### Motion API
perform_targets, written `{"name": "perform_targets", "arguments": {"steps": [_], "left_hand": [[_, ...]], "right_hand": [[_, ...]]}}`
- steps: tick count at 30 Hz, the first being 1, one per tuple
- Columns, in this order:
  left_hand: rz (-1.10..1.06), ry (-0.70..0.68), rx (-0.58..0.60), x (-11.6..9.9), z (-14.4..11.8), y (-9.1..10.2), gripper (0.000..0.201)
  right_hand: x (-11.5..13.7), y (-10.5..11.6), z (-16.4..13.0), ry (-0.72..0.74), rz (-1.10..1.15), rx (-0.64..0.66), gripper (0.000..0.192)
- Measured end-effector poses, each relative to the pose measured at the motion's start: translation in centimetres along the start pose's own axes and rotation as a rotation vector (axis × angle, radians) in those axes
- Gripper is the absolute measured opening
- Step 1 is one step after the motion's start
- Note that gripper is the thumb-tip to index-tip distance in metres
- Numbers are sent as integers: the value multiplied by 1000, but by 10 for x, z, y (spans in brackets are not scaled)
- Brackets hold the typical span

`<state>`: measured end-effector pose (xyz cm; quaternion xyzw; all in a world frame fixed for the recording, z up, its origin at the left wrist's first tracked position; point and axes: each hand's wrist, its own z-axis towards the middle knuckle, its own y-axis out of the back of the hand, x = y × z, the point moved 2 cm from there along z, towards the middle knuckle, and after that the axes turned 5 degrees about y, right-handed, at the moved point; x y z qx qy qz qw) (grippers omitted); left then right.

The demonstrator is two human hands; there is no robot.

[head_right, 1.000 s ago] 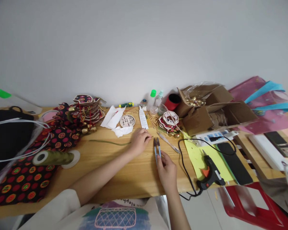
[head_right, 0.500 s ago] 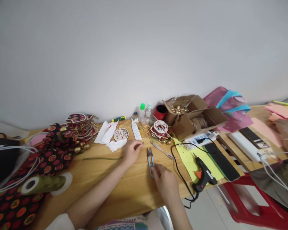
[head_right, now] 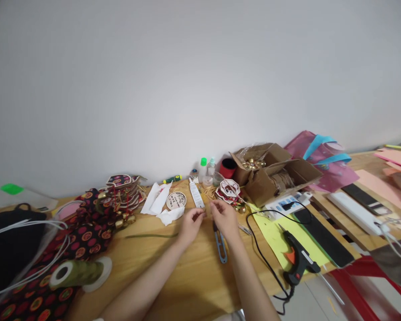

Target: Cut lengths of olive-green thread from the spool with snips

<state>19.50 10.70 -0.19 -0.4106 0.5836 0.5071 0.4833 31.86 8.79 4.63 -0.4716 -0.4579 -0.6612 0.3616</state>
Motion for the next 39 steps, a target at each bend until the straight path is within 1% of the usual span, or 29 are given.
{"name": "perform_targets", "arguments": {"steps": [2, 4, 9, 11, 17, 27, 33, 36, 39], "left_hand": [[-10, 0, -3, 1, 0, 1, 10], [-15, 6, -8, 1, 0, 2, 9], [-21, 29, -6, 0, 0, 3, 11], [-22, 36, -7, -1, 0, 3, 11], [-17, 50, -12, -1, 0, 2, 11], [-36, 57, -3, -4, -1, 4, 10], [-85, 64, 6, -3, 0, 3, 9], [-134, 67, 36, -2, 0, 2, 7], [-187, 73, 64, -1, 0, 0, 12]], "right_hand": [[-8, -8, 1, -31, 104, -9, 48], [-14, -12, -2, -62, 166, -10, 49], [-20, -12, -6, -82, 199, 145, 43], [-21, -11, -5, -79, 203, 164, 39], [-28, -12, -1, -64, 237, 130, 28], [-31, -13, -1, -21, 169, 99, 25], [-28, -14, 0, -41, 224, 63, 21], [-26, -13, 1, -84, 308, 38, 19], [-25, -14, 1, -136, 375, 24, 22]]}}
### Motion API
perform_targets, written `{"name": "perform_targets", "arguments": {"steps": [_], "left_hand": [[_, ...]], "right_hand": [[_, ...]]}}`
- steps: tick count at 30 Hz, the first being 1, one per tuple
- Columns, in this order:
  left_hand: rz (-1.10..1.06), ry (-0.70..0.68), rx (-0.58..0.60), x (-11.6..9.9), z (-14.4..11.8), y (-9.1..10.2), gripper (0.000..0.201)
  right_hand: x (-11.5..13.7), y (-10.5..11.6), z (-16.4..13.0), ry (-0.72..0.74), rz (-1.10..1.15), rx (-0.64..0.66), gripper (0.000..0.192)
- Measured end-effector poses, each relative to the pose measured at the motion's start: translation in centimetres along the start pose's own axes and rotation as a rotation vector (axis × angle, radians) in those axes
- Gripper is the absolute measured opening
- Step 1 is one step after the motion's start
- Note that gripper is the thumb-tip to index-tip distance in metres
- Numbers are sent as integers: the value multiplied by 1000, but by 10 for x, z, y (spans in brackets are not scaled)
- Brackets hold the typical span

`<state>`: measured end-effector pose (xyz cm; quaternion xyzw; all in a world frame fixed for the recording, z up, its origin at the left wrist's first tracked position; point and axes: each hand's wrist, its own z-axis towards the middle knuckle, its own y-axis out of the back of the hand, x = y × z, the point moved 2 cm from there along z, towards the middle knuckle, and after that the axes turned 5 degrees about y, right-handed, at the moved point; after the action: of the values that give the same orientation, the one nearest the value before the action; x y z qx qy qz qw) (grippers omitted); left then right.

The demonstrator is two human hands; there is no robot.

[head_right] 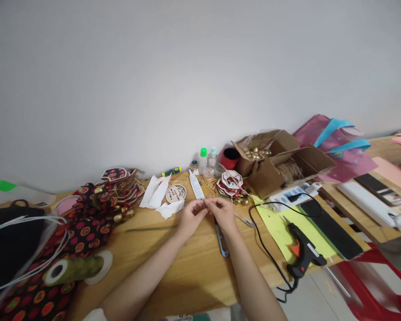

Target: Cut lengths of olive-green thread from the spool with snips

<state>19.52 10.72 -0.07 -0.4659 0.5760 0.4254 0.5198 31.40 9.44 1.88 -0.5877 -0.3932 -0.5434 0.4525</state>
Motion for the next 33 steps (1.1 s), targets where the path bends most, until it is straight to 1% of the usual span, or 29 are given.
{"name": "perform_targets", "arguments": {"steps": [5, 10, 13, 17, 20, 23, 27, 33], "left_hand": [[-65, 8, 39, -3, -3, -1, 20], [-108, 64, 110, -13, -4, 2, 37], [-103, 117, 184, -23, -5, 8, 45], [-126, 213, 302, -38, -12, 18, 56], [-197, 289, 374, -46, -19, 20, 56], [-226, 313, 389, -52, -22, 17, 54], [-207, 300, 372, -58, -21, 12, 52], [-129, 236, 389, -65, -17, 8, 50]], "right_hand": [[0, -1, -1, -57, 88, -10, 26], [5, 0, -2, -93, 177, -31, 31], [9, 0, -3, -108, 231, -33, 33], [13, -1, -7, -121, 293, -10, 33], [17, -1, -10, -122, 323, 18, 32], [20, -2, -13, -117, 342, 51, 30], [21, -1, -16, -101, 350, 86, 28], [21, -1, -17, -84, 356, 114, 23]]}}
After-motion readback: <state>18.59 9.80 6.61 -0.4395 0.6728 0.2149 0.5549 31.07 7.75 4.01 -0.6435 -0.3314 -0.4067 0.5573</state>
